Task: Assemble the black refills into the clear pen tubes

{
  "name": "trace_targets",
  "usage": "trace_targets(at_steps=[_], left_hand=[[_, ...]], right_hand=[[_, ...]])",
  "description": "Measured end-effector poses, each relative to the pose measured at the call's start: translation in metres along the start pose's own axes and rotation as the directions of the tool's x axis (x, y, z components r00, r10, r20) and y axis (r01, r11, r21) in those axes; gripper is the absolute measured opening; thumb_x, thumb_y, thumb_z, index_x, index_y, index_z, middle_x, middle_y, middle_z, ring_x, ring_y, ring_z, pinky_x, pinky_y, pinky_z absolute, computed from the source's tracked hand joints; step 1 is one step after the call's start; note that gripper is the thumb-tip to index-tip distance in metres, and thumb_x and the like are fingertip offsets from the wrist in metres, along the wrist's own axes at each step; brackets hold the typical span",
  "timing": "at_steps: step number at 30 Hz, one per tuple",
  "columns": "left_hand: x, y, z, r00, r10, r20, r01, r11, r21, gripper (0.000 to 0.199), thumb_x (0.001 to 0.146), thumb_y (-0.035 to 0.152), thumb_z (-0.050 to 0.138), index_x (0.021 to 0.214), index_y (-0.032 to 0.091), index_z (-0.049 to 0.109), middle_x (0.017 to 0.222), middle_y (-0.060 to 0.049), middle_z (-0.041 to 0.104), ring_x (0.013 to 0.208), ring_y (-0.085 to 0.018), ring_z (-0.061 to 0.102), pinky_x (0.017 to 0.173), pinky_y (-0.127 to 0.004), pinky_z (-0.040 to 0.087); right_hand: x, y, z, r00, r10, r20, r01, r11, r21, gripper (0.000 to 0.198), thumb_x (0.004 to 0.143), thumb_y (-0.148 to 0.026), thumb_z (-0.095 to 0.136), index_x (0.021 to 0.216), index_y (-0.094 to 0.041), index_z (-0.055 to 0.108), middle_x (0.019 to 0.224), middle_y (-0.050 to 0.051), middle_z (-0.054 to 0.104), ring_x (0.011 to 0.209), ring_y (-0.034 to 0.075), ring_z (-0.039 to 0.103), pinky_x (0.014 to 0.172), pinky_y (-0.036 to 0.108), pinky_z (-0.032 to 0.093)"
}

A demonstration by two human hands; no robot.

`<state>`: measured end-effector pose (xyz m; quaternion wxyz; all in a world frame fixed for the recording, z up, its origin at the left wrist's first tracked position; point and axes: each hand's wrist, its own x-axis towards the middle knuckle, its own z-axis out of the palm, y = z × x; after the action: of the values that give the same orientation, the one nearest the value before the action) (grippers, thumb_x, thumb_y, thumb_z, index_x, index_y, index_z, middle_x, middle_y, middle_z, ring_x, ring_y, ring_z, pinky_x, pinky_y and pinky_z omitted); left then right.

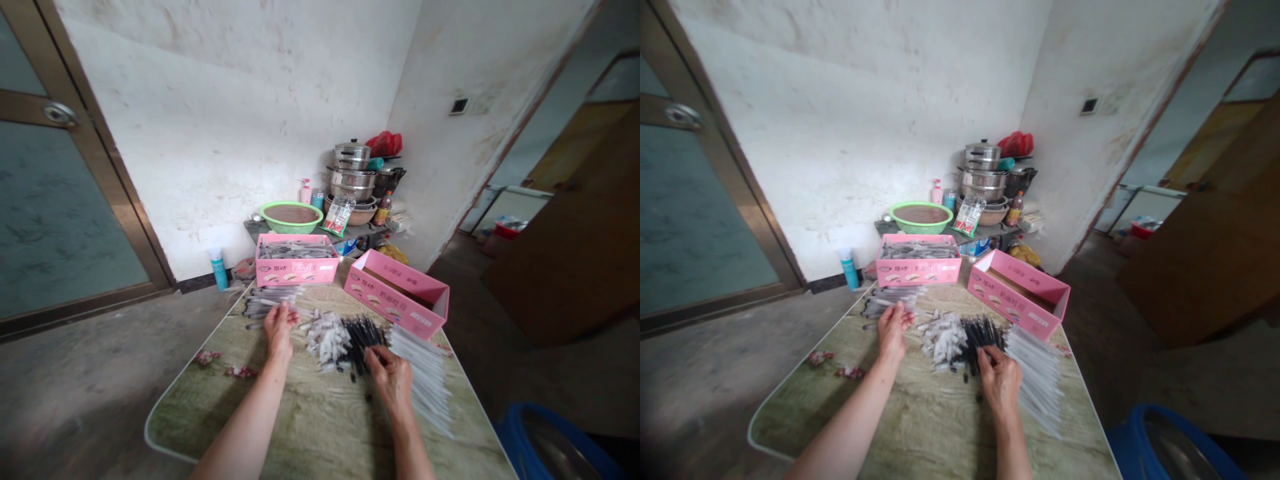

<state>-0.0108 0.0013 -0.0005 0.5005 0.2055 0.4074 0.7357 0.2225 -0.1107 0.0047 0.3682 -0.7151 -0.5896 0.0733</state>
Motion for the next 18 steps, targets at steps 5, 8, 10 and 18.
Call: trace_targets(at_steps=[5,8,10,18], left_hand=[[-0.015,0.000,0.007,0.947,-0.102,0.304,0.085,0.994,0.070,0.046,0.060,0.050,0.084,0.080,0.012,0.067,0.070,-0.003,0.067,0.055,-0.012,0.060,0.054,-0.024,0.051],[-0.029,-0.001,0.013,0.828,-0.211,0.520,0.149,0.976,0.160,0.044,0.064,0.049,0.082,0.082,0.011,0.069,0.074,-0.005,0.067,0.057,-0.012,0.060,0.054,-0.023,0.051],[-0.035,-0.001,0.015,0.745,-0.264,0.613,0.171,0.963,0.208,0.043,0.067,0.048,0.081,0.085,0.010,0.069,0.075,-0.006,0.067,0.059,-0.013,0.060,0.056,-0.024,0.052],[-0.041,-0.005,0.014,0.602,-0.330,0.727,0.139,0.940,0.311,0.040,0.075,0.045,0.076,0.091,0.010,0.070,0.073,-0.007,0.067,0.061,-0.013,0.061,0.061,-0.026,0.052]], right_hand=[[0.001,0.004,0.000,0.997,0.059,-0.041,-0.065,0.979,-0.194,0.042,0.090,-0.051,0.049,0.091,-0.020,0.076,0.066,0.009,0.072,0.061,0.026,0.066,0.055,0.029,0.035],[-0.002,-0.006,0.004,0.998,0.009,-0.066,-0.010,1.000,-0.004,0.052,0.093,-0.056,0.041,0.097,-0.016,0.074,0.064,0.007,0.070,0.057,0.022,0.064,0.055,0.028,0.039],[-0.005,-0.014,0.008,0.998,-0.054,-0.042,0.059,0.991,0.119,0.053,0.096,-0.054,0.038,0.097,-0.015,0.073,0.069,0.008,0.072,0.060,0.021,0.065,0.057,0.027,0.042],[-0.010,-0.036,0.016,0.965,-0.206,0.164,0.156,0.948,0.278,0.041,0.095,-0.048,0.046,0.089,-0.017,0.072,0.070,0.004,0.068,0.060,0.017,0.060,0.059,0.025,0.039]])
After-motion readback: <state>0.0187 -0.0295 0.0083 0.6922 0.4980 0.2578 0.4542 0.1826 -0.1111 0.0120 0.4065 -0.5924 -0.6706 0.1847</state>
